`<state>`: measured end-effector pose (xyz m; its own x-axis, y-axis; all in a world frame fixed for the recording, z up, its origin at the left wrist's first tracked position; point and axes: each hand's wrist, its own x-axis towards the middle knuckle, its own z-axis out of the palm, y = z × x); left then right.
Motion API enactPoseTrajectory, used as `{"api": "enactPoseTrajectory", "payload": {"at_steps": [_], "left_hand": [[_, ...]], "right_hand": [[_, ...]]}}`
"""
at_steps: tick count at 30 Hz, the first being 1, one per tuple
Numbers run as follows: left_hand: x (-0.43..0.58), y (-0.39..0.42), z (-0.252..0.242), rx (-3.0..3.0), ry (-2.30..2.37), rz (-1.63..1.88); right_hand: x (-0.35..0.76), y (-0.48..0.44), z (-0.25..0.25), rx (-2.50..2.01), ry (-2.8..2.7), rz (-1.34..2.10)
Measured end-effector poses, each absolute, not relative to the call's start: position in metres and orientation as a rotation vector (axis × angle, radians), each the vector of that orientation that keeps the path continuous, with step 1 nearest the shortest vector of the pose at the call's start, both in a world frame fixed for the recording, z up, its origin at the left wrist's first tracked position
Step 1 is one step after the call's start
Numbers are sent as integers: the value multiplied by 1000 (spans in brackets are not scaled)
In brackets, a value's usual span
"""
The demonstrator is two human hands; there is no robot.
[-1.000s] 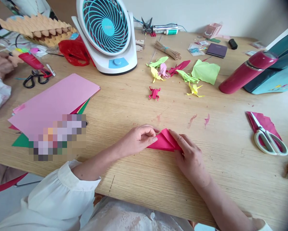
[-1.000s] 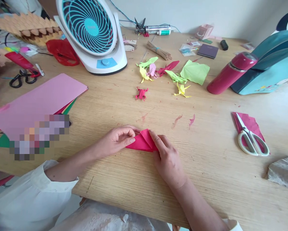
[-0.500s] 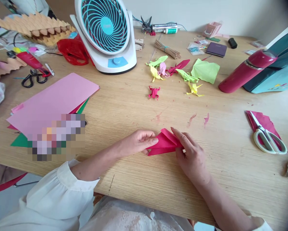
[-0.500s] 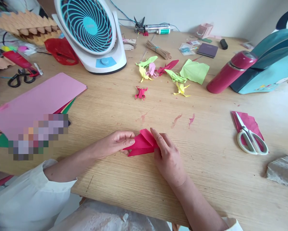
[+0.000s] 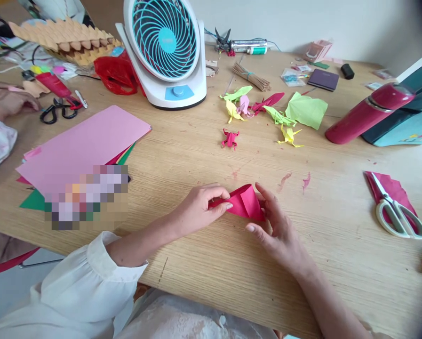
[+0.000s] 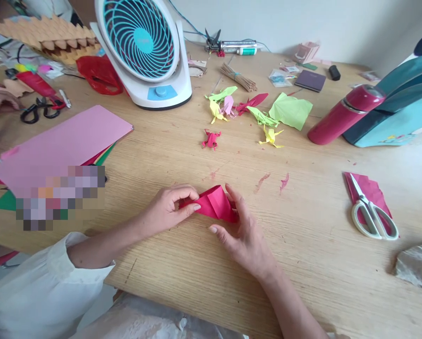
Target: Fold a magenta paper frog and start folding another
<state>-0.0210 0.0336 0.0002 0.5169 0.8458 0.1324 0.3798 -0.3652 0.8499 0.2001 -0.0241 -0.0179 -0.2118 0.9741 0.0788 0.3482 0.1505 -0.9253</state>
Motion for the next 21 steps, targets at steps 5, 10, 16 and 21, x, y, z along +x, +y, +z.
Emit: {"api": "enactPoseTrajectory", "payload": {"at_steps": [5, 10, 16, 21], "left_hand": [[-15, 19, 0, 2171, 836, 713], [-11, 13, 0, 2161, 884, 740], [-10, 14, 2, 2060, 920, 874], [-9, 13, 5, 1925, 918, 895]], "right_hand": [[195, -22, -18, -1240, -1489, 1141], [196, -22, -17, -1243, -1438, 1224], [196, -21, -16, -1229, -1271, 1338], [192, -19, -15, -1210, -1222, 1316]]}}
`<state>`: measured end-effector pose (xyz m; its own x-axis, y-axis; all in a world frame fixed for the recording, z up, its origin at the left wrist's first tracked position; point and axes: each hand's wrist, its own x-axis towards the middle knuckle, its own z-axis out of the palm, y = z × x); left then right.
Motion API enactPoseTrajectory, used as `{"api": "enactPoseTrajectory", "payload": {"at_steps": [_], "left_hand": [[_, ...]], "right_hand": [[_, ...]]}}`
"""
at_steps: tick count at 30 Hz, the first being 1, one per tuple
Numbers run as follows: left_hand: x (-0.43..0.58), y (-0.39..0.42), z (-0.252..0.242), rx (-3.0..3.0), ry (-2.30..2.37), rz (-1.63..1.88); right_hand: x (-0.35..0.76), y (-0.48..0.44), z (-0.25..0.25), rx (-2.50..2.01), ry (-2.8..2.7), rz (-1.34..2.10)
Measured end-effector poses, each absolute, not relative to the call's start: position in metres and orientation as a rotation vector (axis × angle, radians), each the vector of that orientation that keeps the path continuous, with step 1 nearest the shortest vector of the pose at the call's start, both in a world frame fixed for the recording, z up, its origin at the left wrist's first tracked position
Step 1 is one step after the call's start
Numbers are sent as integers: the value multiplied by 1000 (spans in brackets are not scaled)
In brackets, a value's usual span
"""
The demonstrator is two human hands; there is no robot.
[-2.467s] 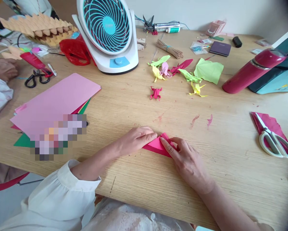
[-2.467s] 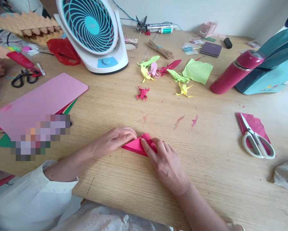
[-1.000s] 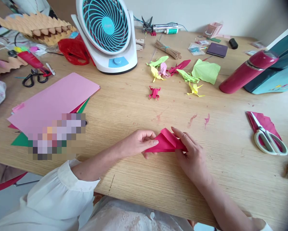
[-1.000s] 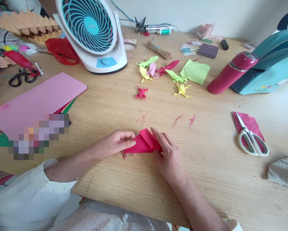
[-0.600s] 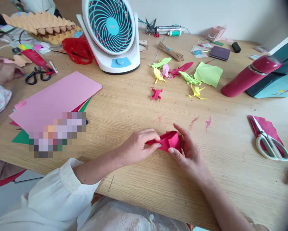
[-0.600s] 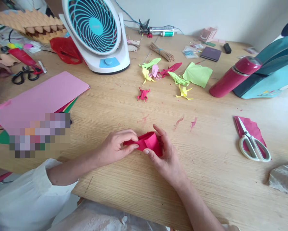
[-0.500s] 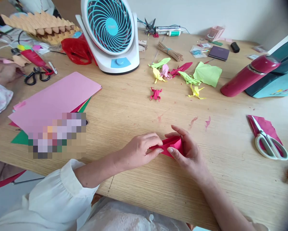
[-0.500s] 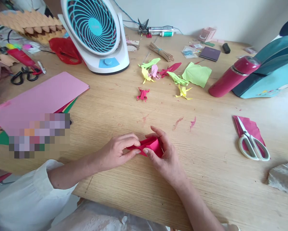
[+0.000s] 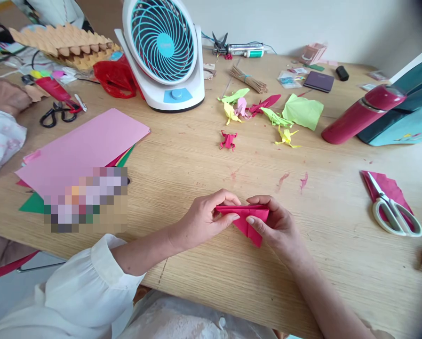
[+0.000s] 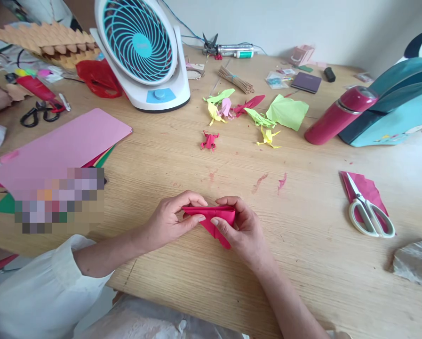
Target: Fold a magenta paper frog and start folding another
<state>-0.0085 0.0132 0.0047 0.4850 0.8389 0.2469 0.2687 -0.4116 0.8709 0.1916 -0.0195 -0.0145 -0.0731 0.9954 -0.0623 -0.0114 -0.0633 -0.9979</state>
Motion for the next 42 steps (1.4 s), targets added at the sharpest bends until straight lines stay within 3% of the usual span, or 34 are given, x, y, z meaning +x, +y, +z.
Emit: {"api": "enactPoseTrajectory", "payload": {"at_steps": [10, 25, 42], "left_hand": [[-8, 14, 5, 1560, 905, 864], [-8, 20, -1, 1731, 1010, 917], [-5, 20, -13, 1332, 909, 912]], "right_hand": [[190, -20, -11, -1245, -1143, 1299], [193, -20, -23, -1234, -1353, 1059], [192, -20, -17, -1336, -1479, 985]]}}
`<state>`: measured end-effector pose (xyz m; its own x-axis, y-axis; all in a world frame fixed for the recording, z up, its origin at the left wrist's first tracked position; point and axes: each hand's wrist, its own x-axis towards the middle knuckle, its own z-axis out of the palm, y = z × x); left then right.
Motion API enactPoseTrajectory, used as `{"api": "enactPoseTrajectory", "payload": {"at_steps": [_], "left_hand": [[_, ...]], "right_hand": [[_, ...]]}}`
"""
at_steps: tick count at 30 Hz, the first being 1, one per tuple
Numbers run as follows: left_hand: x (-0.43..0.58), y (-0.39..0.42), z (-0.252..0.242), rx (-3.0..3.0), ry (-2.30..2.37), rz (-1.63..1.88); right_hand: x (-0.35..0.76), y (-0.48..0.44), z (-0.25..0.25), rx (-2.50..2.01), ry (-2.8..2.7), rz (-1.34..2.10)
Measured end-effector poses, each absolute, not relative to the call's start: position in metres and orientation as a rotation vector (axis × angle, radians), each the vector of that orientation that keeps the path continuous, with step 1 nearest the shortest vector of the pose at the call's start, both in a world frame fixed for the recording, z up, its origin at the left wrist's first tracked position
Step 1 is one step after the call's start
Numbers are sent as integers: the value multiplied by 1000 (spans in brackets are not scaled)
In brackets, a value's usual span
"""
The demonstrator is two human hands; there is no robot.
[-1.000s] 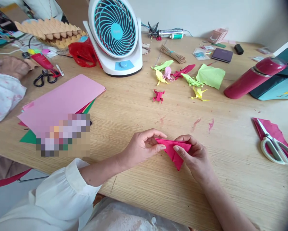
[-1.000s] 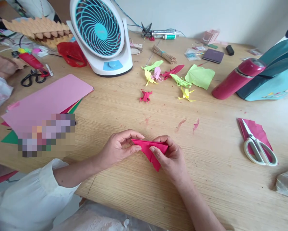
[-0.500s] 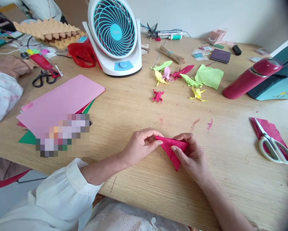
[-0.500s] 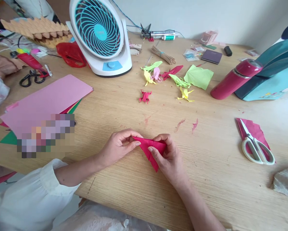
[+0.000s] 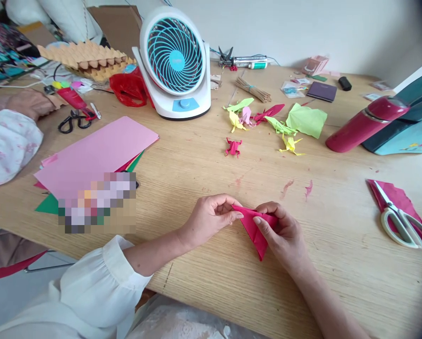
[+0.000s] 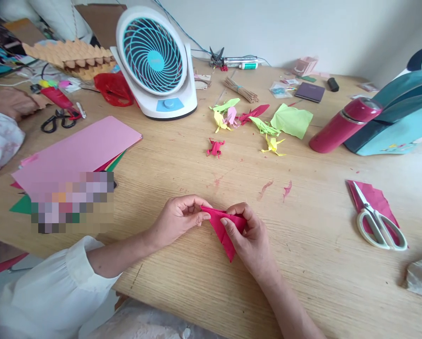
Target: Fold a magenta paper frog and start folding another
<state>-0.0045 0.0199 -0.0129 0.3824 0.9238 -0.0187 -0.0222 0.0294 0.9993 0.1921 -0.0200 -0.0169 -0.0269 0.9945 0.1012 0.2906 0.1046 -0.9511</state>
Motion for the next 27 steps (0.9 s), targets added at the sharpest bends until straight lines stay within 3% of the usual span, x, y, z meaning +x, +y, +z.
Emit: {"api": "enactPoseTrajectory", "payload": {"at_steps": [27], "left_hand": [[-4, 15, -2, 1344, 970, 928]], "right_hand": [[190, -25, -17, -1277, -1523, 849]]}}
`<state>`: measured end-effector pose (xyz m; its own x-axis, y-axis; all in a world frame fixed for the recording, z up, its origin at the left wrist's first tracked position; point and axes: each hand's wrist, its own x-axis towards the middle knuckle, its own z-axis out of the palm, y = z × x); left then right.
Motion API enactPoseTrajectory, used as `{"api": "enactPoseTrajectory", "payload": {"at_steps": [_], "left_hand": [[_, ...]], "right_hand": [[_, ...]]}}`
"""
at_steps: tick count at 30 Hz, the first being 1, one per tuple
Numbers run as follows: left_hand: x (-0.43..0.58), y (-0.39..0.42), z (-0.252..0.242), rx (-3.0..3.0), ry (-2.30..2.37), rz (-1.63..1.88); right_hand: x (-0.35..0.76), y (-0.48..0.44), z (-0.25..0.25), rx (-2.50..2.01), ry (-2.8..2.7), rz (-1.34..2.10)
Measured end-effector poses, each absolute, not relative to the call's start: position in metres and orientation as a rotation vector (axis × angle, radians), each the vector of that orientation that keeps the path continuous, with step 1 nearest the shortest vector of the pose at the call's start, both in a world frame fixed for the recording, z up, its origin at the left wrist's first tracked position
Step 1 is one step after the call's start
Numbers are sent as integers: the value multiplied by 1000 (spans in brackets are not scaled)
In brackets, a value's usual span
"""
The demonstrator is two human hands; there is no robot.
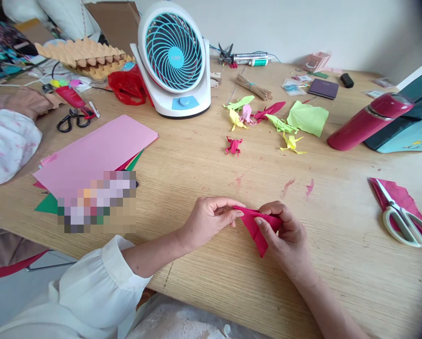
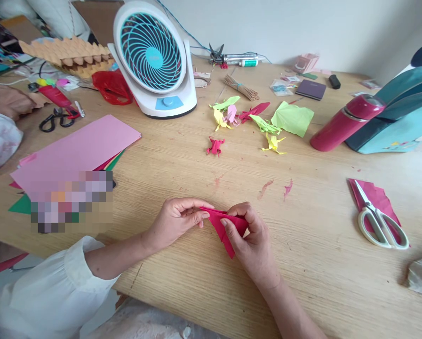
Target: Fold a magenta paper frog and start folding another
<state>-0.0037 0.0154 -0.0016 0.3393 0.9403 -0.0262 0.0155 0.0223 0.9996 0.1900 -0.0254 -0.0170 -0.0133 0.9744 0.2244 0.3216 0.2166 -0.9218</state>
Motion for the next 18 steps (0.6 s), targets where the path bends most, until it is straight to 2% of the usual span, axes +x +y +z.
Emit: {"api": "enactPoseTrajectory", "payload": {"at_steps": [18], "left_hand": [[-4, 15, 2, 1284, 947, 877]], "right_hand": [[190, -27, -17, -1235, -1567, 772]]}}
